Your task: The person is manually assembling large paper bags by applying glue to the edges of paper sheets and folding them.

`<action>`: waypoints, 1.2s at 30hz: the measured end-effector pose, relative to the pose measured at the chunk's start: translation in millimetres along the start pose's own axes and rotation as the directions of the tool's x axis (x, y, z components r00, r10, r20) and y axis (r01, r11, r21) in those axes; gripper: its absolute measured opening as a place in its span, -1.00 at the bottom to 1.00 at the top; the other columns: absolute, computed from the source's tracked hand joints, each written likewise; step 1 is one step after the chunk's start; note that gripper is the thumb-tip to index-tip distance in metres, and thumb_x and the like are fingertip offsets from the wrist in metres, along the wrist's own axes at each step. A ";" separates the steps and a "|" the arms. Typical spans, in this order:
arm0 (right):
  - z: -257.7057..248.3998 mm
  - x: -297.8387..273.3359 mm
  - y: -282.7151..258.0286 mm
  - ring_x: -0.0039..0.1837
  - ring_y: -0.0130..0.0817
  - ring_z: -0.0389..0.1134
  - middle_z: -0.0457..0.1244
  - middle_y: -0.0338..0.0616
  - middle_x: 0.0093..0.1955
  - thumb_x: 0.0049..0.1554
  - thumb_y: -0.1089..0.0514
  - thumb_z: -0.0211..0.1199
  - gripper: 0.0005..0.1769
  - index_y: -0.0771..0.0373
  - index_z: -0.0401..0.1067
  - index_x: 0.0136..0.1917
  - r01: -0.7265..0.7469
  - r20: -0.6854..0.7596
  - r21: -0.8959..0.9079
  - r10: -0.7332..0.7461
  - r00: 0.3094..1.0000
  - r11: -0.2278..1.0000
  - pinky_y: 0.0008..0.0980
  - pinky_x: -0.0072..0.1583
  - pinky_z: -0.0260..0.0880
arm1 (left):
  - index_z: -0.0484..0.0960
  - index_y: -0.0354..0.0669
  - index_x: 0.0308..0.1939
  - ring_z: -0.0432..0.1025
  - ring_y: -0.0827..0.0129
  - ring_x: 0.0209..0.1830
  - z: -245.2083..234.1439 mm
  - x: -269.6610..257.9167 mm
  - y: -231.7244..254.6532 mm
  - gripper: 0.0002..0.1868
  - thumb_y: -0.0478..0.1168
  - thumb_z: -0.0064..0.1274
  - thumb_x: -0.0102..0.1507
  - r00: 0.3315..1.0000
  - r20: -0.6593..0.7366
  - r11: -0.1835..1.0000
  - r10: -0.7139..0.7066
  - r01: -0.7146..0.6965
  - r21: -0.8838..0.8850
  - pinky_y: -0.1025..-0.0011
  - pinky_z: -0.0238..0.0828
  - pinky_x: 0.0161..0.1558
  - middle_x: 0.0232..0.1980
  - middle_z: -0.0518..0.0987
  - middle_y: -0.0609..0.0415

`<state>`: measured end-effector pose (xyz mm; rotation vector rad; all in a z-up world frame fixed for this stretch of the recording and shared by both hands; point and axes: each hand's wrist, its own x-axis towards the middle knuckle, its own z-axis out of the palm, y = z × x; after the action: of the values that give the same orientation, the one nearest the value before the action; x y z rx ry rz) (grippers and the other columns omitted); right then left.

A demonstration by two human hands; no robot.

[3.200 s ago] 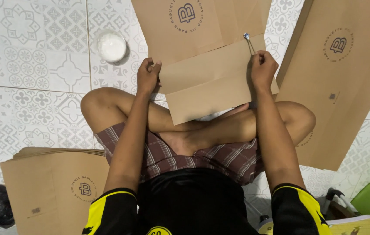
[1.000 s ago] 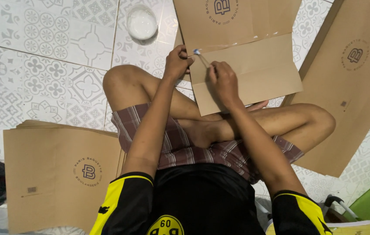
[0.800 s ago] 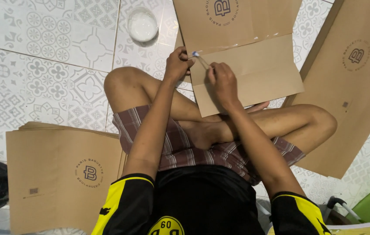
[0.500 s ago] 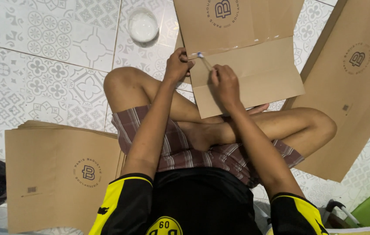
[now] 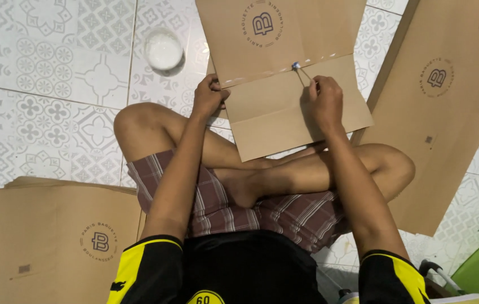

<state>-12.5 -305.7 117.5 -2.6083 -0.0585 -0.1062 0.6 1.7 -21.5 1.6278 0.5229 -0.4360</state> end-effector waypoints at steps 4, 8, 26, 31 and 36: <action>-12.7 4.2 26.1 -0.07 0.07 0.44 0.30 0.17 -0.19 0.32 0.37 0.17 -0.88 0.51 0.49 0.01 0.012 -0.061 -0.001 -0.012 0.998 1.000 -0.14 -0.07 0.48 | 0.53 -0.21 0.22 0.60 0.25 -0.38 0.4 -0.3 3.3 -0.46 -0.39 0.18 0.13 1.000 0.011 1.000 -0.010 0.010 -0.018 0.46 0.76 -0.38 -0.08 0.60 -0.15; -5.5 -0.3 50.1 -0.10 0.12 0.42 0.27 0.18 -0.23 0.29 0.38 0.22 -0.92 0.49 0.49 -0.01 0.012 -0.177 0.022 -0.008 0.984 1.000 -0.13 -0.11 0.46 | 0.53 -0.22 0.21 0.58 0.29 -0.43 -0.3 2.8 -4.8 -0.46 -0.37 0.20 0.13 1.000 0.000 0.999 -0.014 0.014 -0.029 0.49 0.75 -0.41 -0.11 0.59 -0.12; 9.8 0.8 20.9 -0.10 0.17 0.38 0.26 0.19 -0.22 0.27 0.35 0.13 -0.85 0.50 0.48 -0.01 0.024 -0.084 -0.006 -0.024 0.996 1.000 -0.04 -0.06 0.41 | 0.56 -0.24 0.12 0.51 0.37 -0.57 0.0 -2.7 9.1 -0.54 -0.38 0.18 0.12 1.000 0.002 1.000 -0.022 0.022 0.000 0.53 0.61 -0.55 -0.19 0.57 -0.04; 10.9 6.0 48.3 -0.10 0.14 0.39 0.26 0.20 -0.20 0.27 0.36 0.17 -0.88 0.49 0.47 0.00 -0.001 -0.188 -0.031 -0.005 0.982 1.000 -0.09 -0.03 0.42 | 0.56 -0.24 0.13 0.51 0.42 -0.59 -1.0 -1.4 10.0 -0.53 -0.38 0.17 0.12 1.000 -0.010 1.000 0.010 -0.010 -0.010 0.55 0.64 -0.54 -0.18 0.57 -0.04; 11.6 2.4 -9.9 -0.11 -0.12 0.41 0.28 0.01 -0.22 0.30 0.27 0.13 -0.82 0.41 0.52 0.01 -0.023 -0.015 0.083 0.024 1.000 0.996 -0.26 -0.07 0.44 | 0.51 -0.22 0.25 0.54 0.26 -0.47 -3.3 2.3 4.3 -0.49 -0.30 0.12 0.19 0.999 -0.033 0.999 0.033 -0.033 0.000 0.42 0.70 -0.47 -0.12 0.56 -0.10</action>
<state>-10.0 -291.3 112.7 -2.5239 -0.0263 -0.1142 4.9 4.8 -18.9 1.6428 0.5204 -0.3849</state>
